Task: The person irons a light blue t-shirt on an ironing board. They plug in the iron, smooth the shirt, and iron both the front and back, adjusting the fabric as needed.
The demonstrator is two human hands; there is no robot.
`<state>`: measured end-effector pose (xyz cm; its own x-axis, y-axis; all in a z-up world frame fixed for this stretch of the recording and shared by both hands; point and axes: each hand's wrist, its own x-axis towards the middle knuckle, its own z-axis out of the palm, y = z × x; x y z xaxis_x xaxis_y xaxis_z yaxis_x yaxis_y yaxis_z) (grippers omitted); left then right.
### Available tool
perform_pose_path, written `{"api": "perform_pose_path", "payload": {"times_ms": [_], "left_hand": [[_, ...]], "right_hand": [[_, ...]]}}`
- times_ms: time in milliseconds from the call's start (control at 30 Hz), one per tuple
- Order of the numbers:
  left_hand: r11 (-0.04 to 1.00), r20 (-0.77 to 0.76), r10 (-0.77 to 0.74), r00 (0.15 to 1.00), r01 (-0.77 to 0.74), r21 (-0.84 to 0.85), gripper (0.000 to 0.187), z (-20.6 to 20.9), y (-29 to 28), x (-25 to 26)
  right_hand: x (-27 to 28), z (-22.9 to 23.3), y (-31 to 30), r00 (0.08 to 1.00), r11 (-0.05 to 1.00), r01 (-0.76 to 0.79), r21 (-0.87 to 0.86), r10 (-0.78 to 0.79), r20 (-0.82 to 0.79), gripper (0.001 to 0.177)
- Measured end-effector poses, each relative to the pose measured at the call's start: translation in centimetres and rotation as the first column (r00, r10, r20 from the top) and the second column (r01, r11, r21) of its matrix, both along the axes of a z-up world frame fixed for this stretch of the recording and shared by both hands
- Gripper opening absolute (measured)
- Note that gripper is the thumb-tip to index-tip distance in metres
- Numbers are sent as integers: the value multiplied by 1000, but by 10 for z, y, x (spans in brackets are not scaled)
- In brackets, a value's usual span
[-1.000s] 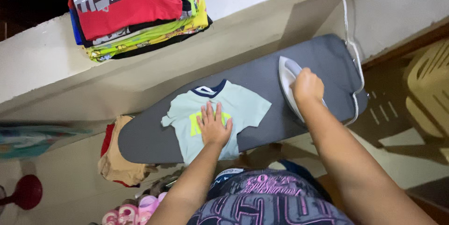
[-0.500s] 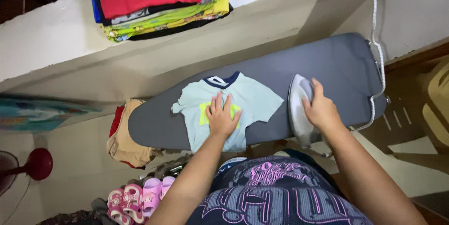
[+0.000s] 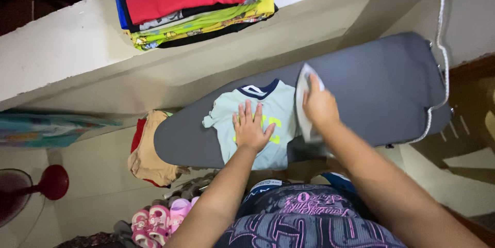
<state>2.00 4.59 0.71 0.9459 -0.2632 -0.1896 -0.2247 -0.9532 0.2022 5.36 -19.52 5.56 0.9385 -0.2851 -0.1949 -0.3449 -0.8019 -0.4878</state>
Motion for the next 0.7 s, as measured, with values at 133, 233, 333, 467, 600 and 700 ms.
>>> {"api": "perform_pose_path", "payload": {"times_ms": [133,233,333,467,600,700], "left_hand": [[1000,-30,2,1000,-2,-8,89,6,-2,4],[1000,-51,10,999,-10,-2,87,10,-2,2],[1000,-60,6,998,-6,-6,87,12,-1,4],[1000,-23,-7,1000,6,-16,86,9,-1,3],[1000,-1,-16,1000,16,-25,86,3,1,3],[1000,4,-23,1000,23,-11,86,1,2,2]], "right_hand": [[15,-4,-2,997,999,-2,42,-1,73,59],[-32,-1,5,1000,999,-21,39,21,9,57],[-90,11,18,997,995,-62,82,66,-50,60],[-88,17,26,995,997,-41,70,47,-89,58],[-36,14,24,999,999,36,25,-36,-2,54],[-22,13,22,998,999,38,-17,-38,45,54]]}}
